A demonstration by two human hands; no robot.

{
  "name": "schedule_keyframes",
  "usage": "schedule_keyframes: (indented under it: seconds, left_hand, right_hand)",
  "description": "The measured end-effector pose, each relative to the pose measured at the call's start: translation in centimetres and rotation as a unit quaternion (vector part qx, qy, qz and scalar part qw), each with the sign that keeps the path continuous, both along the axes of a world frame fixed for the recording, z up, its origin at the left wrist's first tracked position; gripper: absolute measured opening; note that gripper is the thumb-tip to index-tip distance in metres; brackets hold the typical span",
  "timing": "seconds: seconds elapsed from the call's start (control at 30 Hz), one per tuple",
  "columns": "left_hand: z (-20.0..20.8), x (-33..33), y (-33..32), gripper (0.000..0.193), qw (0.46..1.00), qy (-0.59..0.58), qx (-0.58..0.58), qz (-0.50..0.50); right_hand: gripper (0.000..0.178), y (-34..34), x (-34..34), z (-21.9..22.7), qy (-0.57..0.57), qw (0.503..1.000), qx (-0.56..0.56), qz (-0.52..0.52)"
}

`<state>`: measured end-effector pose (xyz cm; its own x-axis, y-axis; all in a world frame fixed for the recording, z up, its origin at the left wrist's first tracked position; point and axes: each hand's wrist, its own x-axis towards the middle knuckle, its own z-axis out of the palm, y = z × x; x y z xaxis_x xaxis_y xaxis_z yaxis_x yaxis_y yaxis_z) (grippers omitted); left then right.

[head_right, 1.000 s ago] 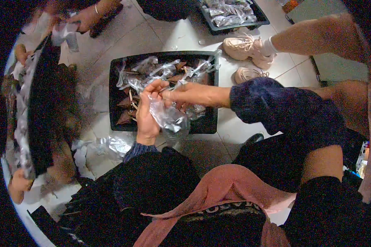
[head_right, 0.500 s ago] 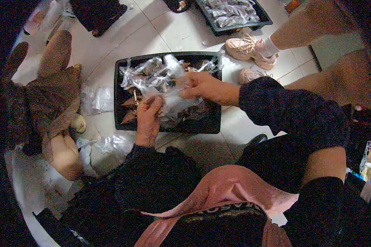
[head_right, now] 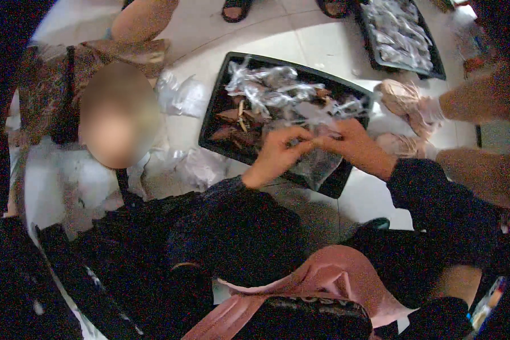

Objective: The person packages small triangular plastic or foam items by hand, transferring them from trays into individual plastic bags.

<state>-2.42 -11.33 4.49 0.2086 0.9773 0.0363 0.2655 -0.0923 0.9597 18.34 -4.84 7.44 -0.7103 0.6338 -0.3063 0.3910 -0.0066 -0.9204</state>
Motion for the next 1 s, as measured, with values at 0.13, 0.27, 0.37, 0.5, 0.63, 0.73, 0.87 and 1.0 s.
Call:
schedule_keyframes:
  seconds: [0.13, 0.27, 0.37, 0.5, 0.63, 0.73, 0.87, 1.0]
  left_hand:
    - [-0.1, -0.6, -1.0, 0.014, 0.991, -0.036, -0.12, 0.053]
    - [-1.4, -1.9, -2.0, 0.015, 0.991, -0.048, 0.059, 0.111]
    - [-0.8, -2.6, -2.4, 0.014, 0.997, 0.0, 0.019, 0.074]
    - [-1.2, -3.0, -2.9, 0.011, 0.979, -0.126, 0.091, 0.132]
    - [-1.5, -3.3, -2.5, 0.015, 0.983, -0.087, 0.094, 0.134]
    - [-2.0, -3.0, -2.6, 0.021, 0.993, -0.028, 0.039, 0.108]
    - [-2.0, -2.1, -3.0, 0.023, 0.998, -0.01, -0.021, 0.06]
    - [-1.8, -2.6, -3.1, 0.019, 0.998, -0.002, -0.043, 0.04]
  right_hand:
    - [0.019, -1.2, -1.7, 0.0, 0.064, 0.993, -0.058, -0.075]
    - [0.03, -2.3, -3.9, 1.5, 0.067, 0.961, -0.228, -0.146]
    - [0.033, -2.8, -4.0, 2.5, 0.068, 0.958, -0.25, -0.121]
    - [0.035, -4.0, -3.8, 1.3, 0.121, 0.935, -0.305, -0.136]
    - [0.034, -3.6, -2.0, -1.1, 0.123, 0.913, -0.353, -0.164]
    - [0.033, -2.6, -2.1, -0.2, 0.118, 0.916, -0.35, -0.154]
    - [0.034, -2.9, -3.1, 0.4, 0.099, 0.911, -0.375, -0.14]
    - [0.036, -3.6, -2.9, -0.2, 0.099, 0.898, -0.398, -0.158]
